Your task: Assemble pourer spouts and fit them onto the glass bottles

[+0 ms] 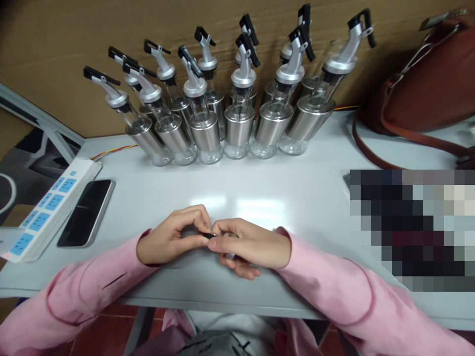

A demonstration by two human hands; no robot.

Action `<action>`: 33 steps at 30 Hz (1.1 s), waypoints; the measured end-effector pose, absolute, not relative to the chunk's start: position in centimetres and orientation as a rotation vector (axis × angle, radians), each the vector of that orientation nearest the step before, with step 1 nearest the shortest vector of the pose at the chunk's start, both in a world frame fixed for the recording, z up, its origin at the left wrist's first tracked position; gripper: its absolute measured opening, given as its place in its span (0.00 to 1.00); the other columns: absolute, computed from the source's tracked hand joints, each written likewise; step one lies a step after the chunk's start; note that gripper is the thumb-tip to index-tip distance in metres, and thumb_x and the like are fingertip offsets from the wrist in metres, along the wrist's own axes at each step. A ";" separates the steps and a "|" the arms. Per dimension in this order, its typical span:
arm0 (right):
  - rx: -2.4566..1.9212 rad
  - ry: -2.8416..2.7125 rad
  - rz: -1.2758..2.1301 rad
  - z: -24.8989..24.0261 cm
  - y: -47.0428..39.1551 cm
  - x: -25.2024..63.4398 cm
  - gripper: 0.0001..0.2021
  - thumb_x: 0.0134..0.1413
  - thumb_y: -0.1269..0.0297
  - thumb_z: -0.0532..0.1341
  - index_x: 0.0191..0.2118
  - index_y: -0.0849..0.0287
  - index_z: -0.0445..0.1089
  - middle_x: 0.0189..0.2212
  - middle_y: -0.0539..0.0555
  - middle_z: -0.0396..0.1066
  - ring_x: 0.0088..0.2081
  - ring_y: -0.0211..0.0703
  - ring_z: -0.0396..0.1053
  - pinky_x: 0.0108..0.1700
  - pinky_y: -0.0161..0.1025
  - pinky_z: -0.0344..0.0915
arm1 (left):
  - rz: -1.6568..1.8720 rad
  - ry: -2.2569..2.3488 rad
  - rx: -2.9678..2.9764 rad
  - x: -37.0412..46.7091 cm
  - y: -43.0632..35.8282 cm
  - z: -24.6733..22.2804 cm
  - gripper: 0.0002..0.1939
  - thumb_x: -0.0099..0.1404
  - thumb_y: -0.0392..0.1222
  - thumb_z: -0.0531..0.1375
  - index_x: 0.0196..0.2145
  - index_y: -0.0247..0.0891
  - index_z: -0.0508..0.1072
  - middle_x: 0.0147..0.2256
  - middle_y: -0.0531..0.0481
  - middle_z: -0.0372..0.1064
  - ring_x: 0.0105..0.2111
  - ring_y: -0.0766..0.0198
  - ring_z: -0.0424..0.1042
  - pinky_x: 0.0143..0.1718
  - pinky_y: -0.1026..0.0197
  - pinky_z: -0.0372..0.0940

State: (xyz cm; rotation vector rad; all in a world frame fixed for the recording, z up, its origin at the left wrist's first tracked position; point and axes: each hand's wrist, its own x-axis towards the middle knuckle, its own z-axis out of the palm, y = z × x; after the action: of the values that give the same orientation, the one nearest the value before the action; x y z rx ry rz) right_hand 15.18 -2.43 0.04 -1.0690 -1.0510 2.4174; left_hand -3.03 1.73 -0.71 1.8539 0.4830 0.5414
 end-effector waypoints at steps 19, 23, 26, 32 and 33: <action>-0.872 -1.184 2.376 -0.2 -2.5 15.5 0.17 0.46 0.55 0.62 0.31 0.60 0.55 0.15 0.41 0.57 0.14 0.26 0.52 0.16 0.28 0.47 | 0.701 0.489 1.904 -3.0 1.8 -1.4 0.11 0.58 0.42 0.62 0.24 0.32 0.70 0.24 0.52 0.62 0.25 0.69 0.63 0.26 0.67 0.59; -0.888 -1.222 2.317 -0.2 -2.6 15.4 0.18 0.47 0.50 0.60 0.30 0.61 0.55 0.16 0.43 0.59 0.15 0.27 0.55 0.17 0.29 0.49 | 0.758 0.456 1.882 -3.1 1.7 -1.2 0.07 0.58 0.39 0.62 0.26 0.32 0.72 0.26 0.49 0.66 0.27 0.69 0.67 0.30 0.67 0.63; -0.867 -1.175 2.300 -0.5 -2.5 15.2 0.19 0.48 0.47 0.57 0.29 0.61 0.57 0.16 0.44 0.60 0.13 0.27 0.54 0.14 0.28 0.48 | 0.791 0.436 2.010 -3.2 1.6 -1.1 0.06 0.59 0.41 0.61 0.30 0.34 0.73 0.31 0.47 0.67 0.30 0.68 0.67 0.33 0.65 0.64; -0.924 -1.042 2.184 -0.8 -2.3 15.4 0.17 0.46 0.53 0.58 0.19 0.61 0.59 0.10 0.45 0.59 0.11 0.27 0.49 0.14 0.30 0.43 | 0.761 0.413 2.328 -3.3 1.5 -1.6 0.24 0.62 0.52 0.55 0.53 0.40 0.61 0.44 0.41 0.61 0.40 0.59 0.64 0.40 0.58 0.65; -0.937 -1.014 2.144 -0.8 -2.3 15.5 0.17 0.46 0.55 0.58 0.17 0.60 0.57 0.09 0.45 0.58 0.11 0.28 0.48 0.16 0.32 0.42 | 0.743 0.416 2.323 -3.3 1.5 -1.7 0.24 0.64 0.51 0.54 0.54 0.40 0.59 0.45 0.41 0.60 0.42 0.59 0.64 0.42 0.57 0.64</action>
State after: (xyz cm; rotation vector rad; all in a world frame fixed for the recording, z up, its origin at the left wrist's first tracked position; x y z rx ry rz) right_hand 15.50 -2.30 -0.81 -0.9371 -1.0142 2.1439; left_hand -3.29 1.51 -1.70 2.3232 0.4161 0.7428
